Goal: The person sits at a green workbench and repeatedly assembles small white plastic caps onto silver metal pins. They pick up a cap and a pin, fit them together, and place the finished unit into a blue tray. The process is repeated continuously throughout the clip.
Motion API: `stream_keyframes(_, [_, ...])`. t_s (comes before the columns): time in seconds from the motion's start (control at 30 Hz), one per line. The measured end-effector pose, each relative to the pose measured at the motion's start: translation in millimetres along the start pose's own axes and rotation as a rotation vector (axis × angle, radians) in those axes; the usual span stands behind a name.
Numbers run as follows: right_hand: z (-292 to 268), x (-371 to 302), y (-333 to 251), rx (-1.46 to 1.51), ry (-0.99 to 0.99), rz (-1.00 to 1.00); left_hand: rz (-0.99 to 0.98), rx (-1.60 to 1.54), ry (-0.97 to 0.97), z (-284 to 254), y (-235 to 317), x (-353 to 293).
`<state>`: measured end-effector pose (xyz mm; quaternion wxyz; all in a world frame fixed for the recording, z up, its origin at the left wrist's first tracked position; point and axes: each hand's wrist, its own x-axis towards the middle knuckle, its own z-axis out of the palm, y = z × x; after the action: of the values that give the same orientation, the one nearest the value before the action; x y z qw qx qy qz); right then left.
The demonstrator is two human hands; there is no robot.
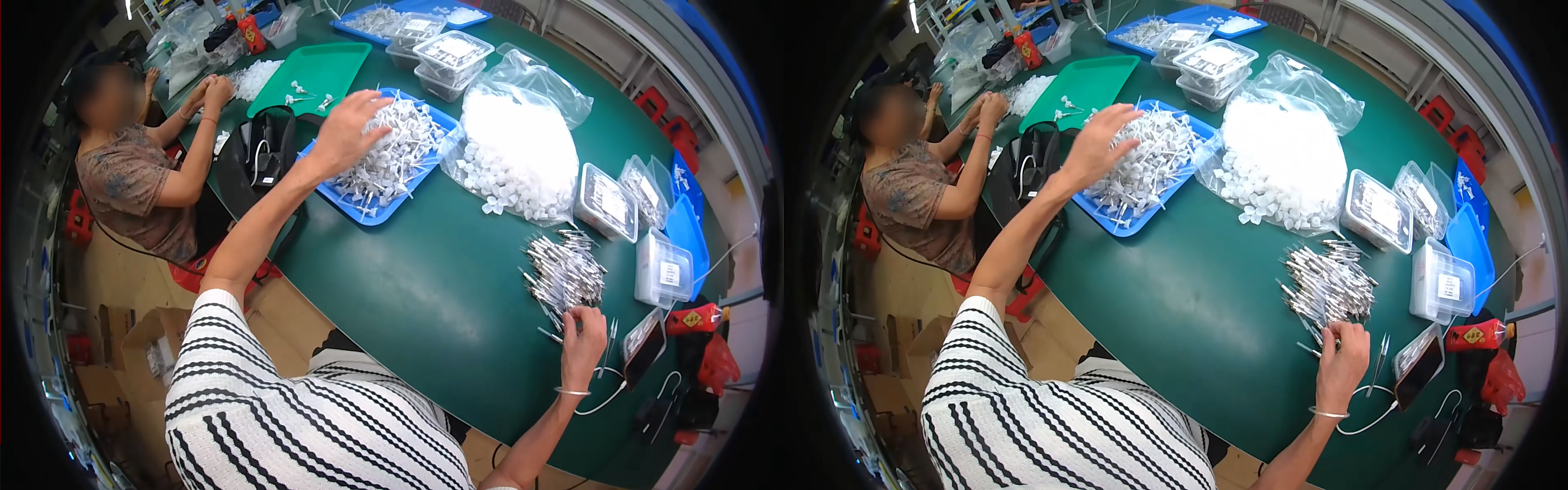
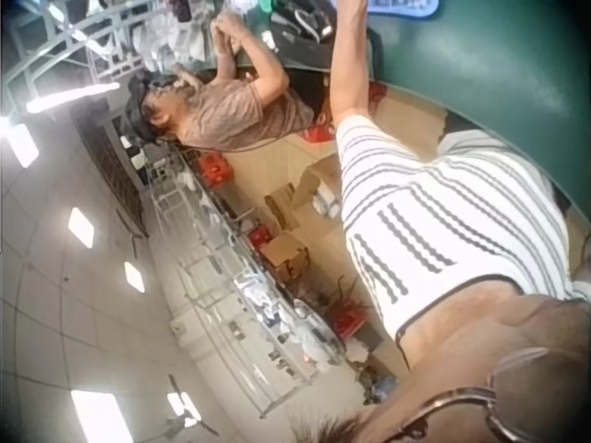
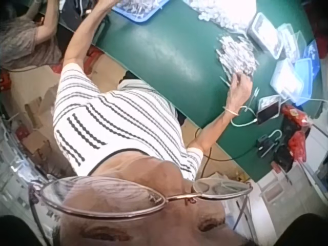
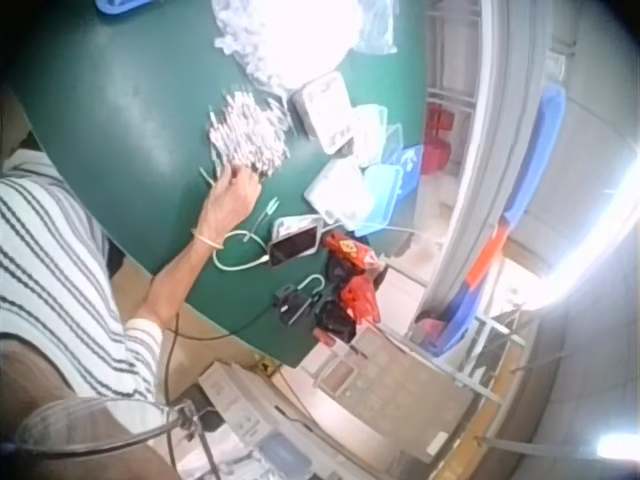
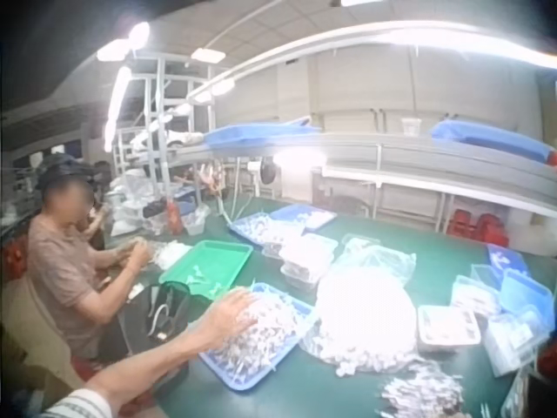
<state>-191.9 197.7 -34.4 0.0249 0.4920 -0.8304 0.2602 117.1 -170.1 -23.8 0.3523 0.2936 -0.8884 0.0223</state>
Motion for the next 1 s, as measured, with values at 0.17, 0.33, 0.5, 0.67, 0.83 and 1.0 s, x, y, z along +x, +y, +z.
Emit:
stream_keyframes(0.17, [8.7,-7.4,-3.5,0.421,0.004,0.127,0.092,0.059,-0.005,24.0,21.6,6.7])
stream_keyframes(0.33, [23.2,-7.8,-13.9,1.067,0.009,0.289,0.287,-0.336,-0.106,72.2,105.6,15.2])
stream_keyframes(0.5, [31.3,-10.2,-18.4,1.364,0.026,0.284,0.232,-0.179,-0.233,125.6,132.2,0.8])
stream_keyframes(0.67, [35.0,-9.7,-19.1,1.475,0.008,0.31,0.178,-0.211,-0.22,131.3,136.1,-0.4])
stream_keyframes(0.83, [41.4,-15.9,-23.6,1.534,0.004,0.358,0.181,-0.443,-0.231,100.5,159.3,-25.8])
stream_keyframes(1.0, [57.6,-11.1,-45.8,1.582,-0.032,0.357,-0.672,-1.452,-0.798,67.6,196.5,-51.7])
